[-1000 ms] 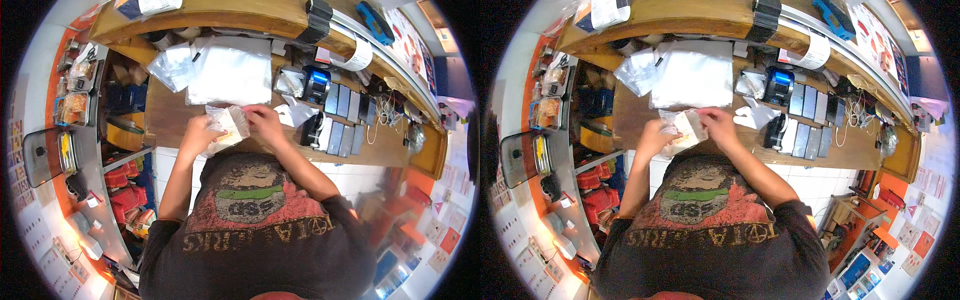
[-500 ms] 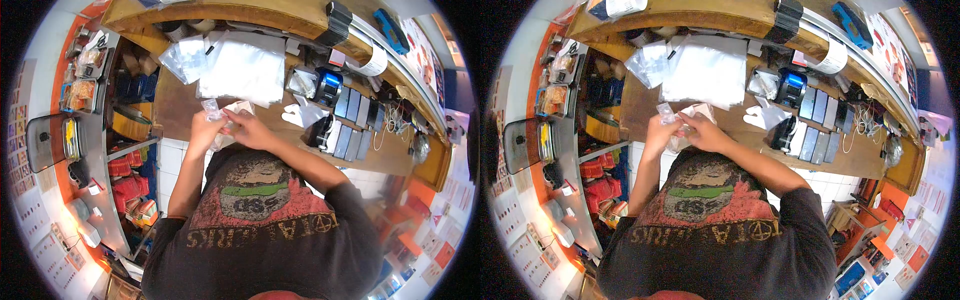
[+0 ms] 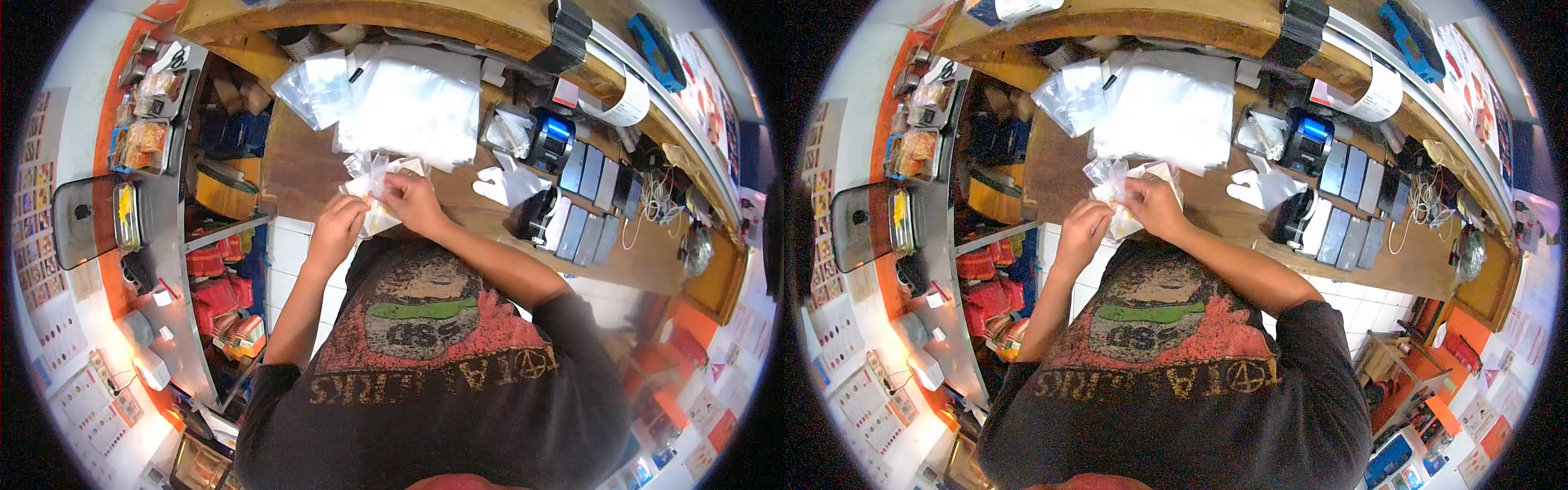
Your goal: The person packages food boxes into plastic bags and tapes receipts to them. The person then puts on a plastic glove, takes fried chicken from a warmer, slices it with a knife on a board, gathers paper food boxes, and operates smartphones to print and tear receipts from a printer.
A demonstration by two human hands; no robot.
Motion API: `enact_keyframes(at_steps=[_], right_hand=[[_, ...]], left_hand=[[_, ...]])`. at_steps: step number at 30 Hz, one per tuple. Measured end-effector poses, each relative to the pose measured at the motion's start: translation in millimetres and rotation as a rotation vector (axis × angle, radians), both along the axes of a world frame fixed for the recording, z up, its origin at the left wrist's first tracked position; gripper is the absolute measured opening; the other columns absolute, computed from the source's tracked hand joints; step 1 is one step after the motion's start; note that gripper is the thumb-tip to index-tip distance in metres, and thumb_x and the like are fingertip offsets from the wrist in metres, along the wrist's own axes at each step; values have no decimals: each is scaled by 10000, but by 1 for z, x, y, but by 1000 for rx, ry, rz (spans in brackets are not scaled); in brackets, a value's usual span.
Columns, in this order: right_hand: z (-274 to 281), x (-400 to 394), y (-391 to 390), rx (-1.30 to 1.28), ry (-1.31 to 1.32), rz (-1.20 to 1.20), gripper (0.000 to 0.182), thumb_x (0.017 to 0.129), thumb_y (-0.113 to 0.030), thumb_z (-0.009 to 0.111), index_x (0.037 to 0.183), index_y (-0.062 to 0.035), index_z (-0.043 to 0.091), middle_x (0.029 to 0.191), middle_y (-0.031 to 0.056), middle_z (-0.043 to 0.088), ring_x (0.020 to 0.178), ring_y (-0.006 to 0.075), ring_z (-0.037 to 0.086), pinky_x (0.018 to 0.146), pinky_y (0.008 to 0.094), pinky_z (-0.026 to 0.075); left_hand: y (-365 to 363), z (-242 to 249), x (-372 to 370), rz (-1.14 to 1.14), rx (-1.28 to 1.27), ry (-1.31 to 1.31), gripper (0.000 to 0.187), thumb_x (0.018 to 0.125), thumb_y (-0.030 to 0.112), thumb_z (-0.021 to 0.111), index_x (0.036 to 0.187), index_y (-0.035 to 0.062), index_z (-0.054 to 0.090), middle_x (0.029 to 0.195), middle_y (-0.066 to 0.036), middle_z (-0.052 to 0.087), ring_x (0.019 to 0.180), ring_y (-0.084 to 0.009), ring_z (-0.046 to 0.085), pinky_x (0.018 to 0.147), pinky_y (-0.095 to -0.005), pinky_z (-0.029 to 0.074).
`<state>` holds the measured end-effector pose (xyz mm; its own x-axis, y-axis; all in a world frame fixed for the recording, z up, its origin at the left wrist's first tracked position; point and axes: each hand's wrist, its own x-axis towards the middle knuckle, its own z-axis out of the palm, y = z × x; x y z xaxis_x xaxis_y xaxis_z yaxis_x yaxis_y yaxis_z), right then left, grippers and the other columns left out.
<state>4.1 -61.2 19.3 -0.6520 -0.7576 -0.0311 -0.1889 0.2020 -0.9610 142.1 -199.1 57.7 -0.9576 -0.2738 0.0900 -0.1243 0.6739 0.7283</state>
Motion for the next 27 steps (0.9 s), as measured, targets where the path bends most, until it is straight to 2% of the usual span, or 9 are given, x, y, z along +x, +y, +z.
enact_keyframes(at_steps=[3, 6, 9, 11, 15, 18, 21, 23, 27], right_hand=[[-2, -3, -1, 32, 47, 38, 216, 806, -128, 727, 975, -7, 669, 745, 161, 608, 662, 273, 583, 622, 379, 458], [-12, -5, -7, -12, 36, 91, 269, 858, -107, 685, 1106, -9, 652, 753, 154, 610, 639, 212, 561, 623, 347, 464], [-16, -7, -13, 35, 158, 85, 232, 893, -143, 644, 1071, 5, 635, 777, 183, 627, 671, 269, 591, 653, 375, 474], [-16, -11, -17, 129, 151, 162, 175, 904, -133, 590, 985, 19, 620, 776, 193, 631, 704, 319, 605, 677, 397, 480], [-13, -17, -19, 129, 76, 194, 142, 893, -107, 546, 918, 24, 594, 774, 203, 636, 723, 311, 621, 697, 397, 485], [8, -29, -16, 215, -86, 164, 188, 833, -134, 593, 960, -1, 630, 773, 228, 651, 719, 386, 638, 671, 452, 500], [23, -38, -2, 241, -104, 135, 322, 804, -132, 644, 1106, -21, 650, 812, 190, 699, 729, 308, 694, 671, 386, 536], [11, -35, 6, 79, 0, 156, 477, 805, -40, 661, 1272, 26, 582, 845, 127, 731, 700, 176, 688, 664, 301, 538], [19, -31, 11, 149, 46, 120, 485, 779, 18, 682, 1255, 20, 592, 848, 131, 729, 724, 185, 697, 692, 307, 546]], left_hand=[[2, 0, 0, -105, -61, 105, 178, 794, -35, 646, 970, -8, 653, 978, -123, 658, 947, -315, 624, 804, -406, 511], [-3, -3, -4, -218, -160, 137, 210, 775, -7, 656, 985, 10, 663, 1027, -95, 651, 945, -294, 623, 795, -385, 523], [-5, -4, -9, -338, -288, 115, 235, 757, 27, 651, 991, 31, 670, 1053, -64, 634, 949, -255, 620, 783, -354, 535], [-7, -12, -11, -386, -453, 263, 259, 744, 52, 651, 1002, 43, 670, 1036, -39, 621, 947, -227, 615, 772, -330, 538], [-4, -17, -11, -390, -421, 272, 253, 720, 45, 655, 973, 43, 667, 1040, -32, 619, 937, -220, 613, 770, -321, 538], [3, -15, -15, -350, -438, 159, 206, 721, 34, 651, 926, 42, 666, 1053, -40, 623, 932, -234, 614, 772, -328, 535], [7, -16, -19, -228, -333, 164, 185, 726, 19, 638, 908, 30, 664, 1052, -55, 640, 935, -251, 615, 781, -344, 530], [7, -23, -19, -150, -172, 225, 195, 726, 7, 630, 917, 21, 665, 1030, -73, 663, 925, -267, 623, 790, -361, 526], [10, -26, -19, -91, -108, 246, 168, 736, -3, 634, 899, 16, 671, 1002, -87, 685, 911, -274, 639, 794, -360, 528]])
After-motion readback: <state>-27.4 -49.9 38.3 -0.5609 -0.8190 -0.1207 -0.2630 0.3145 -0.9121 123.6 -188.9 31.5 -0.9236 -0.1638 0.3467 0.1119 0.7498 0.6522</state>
